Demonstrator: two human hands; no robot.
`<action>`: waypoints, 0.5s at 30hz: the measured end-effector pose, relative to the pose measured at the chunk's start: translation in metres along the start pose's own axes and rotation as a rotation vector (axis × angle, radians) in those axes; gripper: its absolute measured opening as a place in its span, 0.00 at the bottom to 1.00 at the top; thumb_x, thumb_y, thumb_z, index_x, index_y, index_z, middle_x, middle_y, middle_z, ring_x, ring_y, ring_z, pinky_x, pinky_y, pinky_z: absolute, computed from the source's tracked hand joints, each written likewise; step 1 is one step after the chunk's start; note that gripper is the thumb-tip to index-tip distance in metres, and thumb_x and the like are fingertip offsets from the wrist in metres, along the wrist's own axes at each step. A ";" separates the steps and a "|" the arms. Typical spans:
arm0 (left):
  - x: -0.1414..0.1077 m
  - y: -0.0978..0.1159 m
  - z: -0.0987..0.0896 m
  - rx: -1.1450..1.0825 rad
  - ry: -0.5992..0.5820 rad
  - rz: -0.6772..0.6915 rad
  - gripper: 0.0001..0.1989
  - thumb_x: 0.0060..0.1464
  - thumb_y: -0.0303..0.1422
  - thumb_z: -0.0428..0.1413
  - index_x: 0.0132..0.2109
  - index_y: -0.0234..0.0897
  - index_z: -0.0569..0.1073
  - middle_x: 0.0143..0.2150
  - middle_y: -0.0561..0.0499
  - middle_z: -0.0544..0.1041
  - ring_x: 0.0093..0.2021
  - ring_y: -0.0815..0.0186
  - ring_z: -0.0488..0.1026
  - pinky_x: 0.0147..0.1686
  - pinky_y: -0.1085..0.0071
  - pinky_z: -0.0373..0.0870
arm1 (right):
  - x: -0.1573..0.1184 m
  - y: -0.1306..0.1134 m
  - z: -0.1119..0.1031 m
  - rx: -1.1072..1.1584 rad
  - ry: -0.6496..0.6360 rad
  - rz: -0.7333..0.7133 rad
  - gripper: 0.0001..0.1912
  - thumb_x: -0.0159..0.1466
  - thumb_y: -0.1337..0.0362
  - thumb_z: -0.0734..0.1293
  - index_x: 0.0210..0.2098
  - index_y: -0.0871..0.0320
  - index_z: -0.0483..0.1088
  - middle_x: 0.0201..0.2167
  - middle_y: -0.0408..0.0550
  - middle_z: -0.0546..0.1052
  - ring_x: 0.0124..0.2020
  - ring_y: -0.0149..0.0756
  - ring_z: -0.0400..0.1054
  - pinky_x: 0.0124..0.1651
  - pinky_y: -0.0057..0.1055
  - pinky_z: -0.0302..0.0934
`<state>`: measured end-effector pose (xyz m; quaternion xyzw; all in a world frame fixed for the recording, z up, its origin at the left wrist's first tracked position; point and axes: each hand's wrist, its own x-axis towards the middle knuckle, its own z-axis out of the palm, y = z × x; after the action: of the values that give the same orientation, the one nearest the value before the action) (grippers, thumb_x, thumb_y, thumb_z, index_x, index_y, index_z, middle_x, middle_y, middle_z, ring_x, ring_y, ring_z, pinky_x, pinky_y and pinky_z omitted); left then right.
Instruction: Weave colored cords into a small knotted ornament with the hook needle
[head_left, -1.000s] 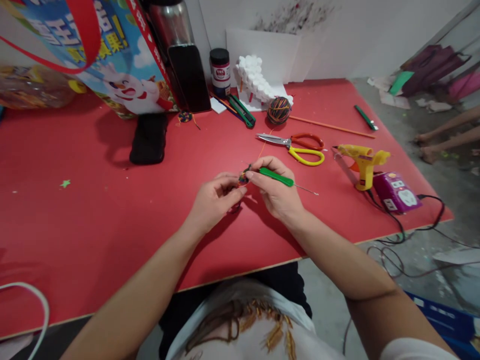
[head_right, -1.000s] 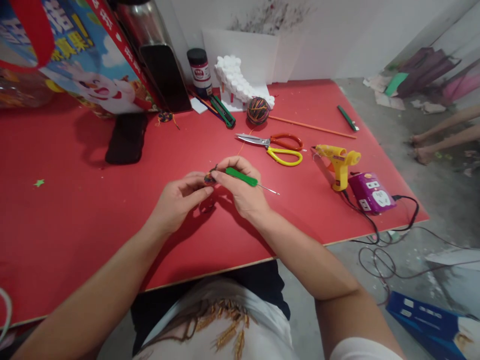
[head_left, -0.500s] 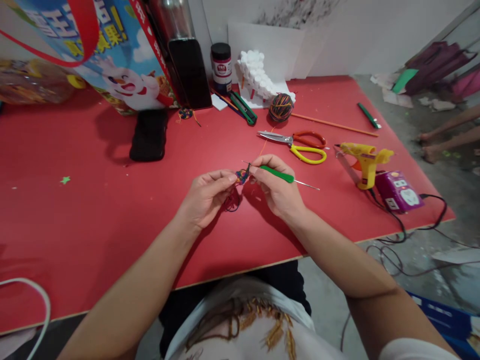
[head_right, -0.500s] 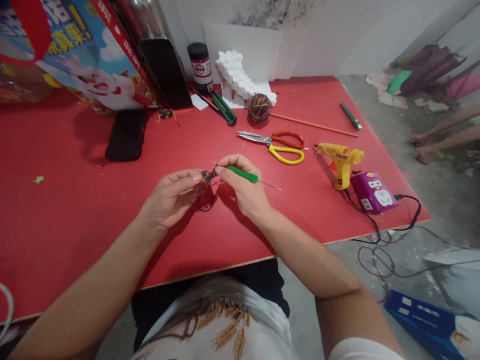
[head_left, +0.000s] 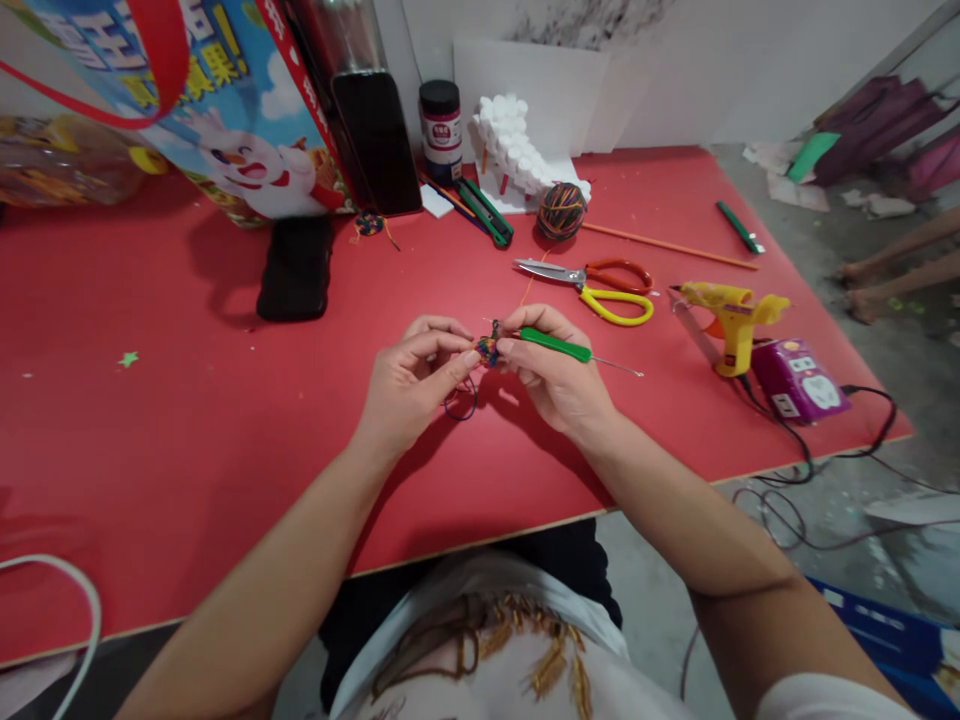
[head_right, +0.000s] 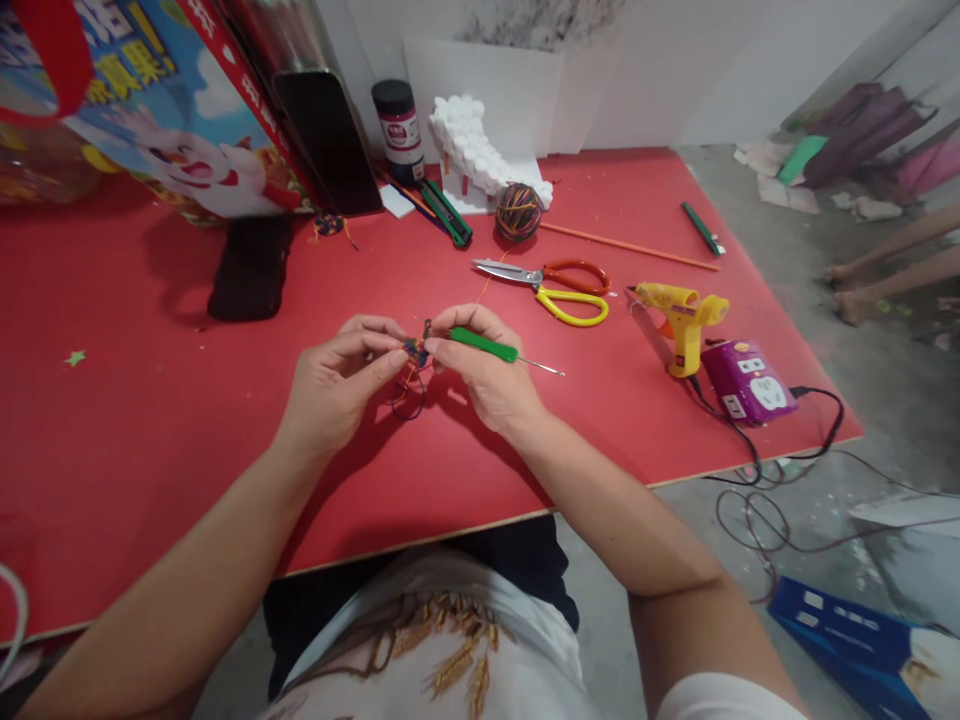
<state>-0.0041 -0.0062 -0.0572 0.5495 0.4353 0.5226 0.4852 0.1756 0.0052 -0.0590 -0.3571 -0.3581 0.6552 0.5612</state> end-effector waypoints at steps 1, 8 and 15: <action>0.000 0.000 0.000 0.012 0.003 0.004 0.03 0.58 0.30 0.68 0.37 0.44 0.86 0.45 0.48 0.78 0.49 0.64 0.76 0.55 0.67 0.71 | 0.000 0.000 0.000 0.001 -0.002 0.008 0.13 0.54 0.68 0.81 0.36 0.55 0.76 0.32 0.38 0.79 0.30 0.25 0.70 0.36 0.27 0.67; 0.001 0.002 0.005 -0.307 0.043 -0.252 0.05 0.52 0.34 0.72 0.35 0.40 0.86 0.45 0.48 0.79 0.39 0.69 0.76 0.40 0.72 0.74 | 0.000 0.005 -0.002 -0.039 -0.019 -0.013 0.14 0.53 0.70 0.81 0.37 0.54 0.77 0.35 0.39 0.79 0.35 0.27 0.73 0.41 0.27 0.70; 0.005 0.007 0.005 -0.490 0.000 -0.485 0.12 0.44 0.32 0.74 0.38 0.34 0.87 0.37 0.49 0.81 0.33 0.72 0.76 0.35 0.77 0.75 | -0.003 0.006 -0.002 -0.055 -0.075 -0.002 0.15 0.54 0.68 0.82 0.38 0.53 0.77 0.36 0.39 0.80 0.37 0.29 0.74 0.44 0.29 0.72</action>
<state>0.0008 -0.0030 -0.0500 0.2970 0.4148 0.4812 0.7129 0.1753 0.0019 -0.0652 -0.3474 -0.3972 0.6574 0.5380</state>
